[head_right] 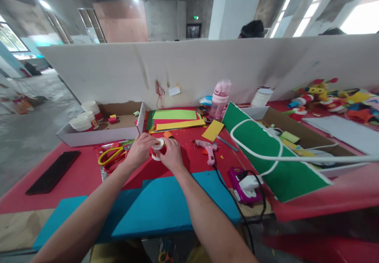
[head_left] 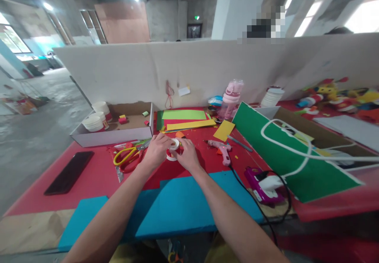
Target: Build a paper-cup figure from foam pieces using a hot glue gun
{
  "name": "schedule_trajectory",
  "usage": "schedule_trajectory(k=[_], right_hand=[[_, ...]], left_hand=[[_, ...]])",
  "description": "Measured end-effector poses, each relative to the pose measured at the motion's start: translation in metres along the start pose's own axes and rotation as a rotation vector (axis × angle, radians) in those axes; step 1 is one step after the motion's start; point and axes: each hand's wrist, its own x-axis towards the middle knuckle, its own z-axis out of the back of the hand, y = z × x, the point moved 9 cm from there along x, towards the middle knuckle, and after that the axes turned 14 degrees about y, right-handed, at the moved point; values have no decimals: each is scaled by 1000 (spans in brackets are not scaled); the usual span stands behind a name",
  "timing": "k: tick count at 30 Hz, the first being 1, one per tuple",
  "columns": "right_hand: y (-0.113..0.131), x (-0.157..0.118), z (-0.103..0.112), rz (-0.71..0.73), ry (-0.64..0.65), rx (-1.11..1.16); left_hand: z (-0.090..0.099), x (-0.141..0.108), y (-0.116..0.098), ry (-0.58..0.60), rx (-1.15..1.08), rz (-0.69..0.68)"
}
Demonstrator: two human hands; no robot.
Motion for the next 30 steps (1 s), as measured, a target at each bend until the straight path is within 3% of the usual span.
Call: schedule_trajectory(k=[30], right_hand=[[-5, 0, -5, 6, 3, -9]], left_hand=[[-4, -2, 2, -12, -50, 23]])
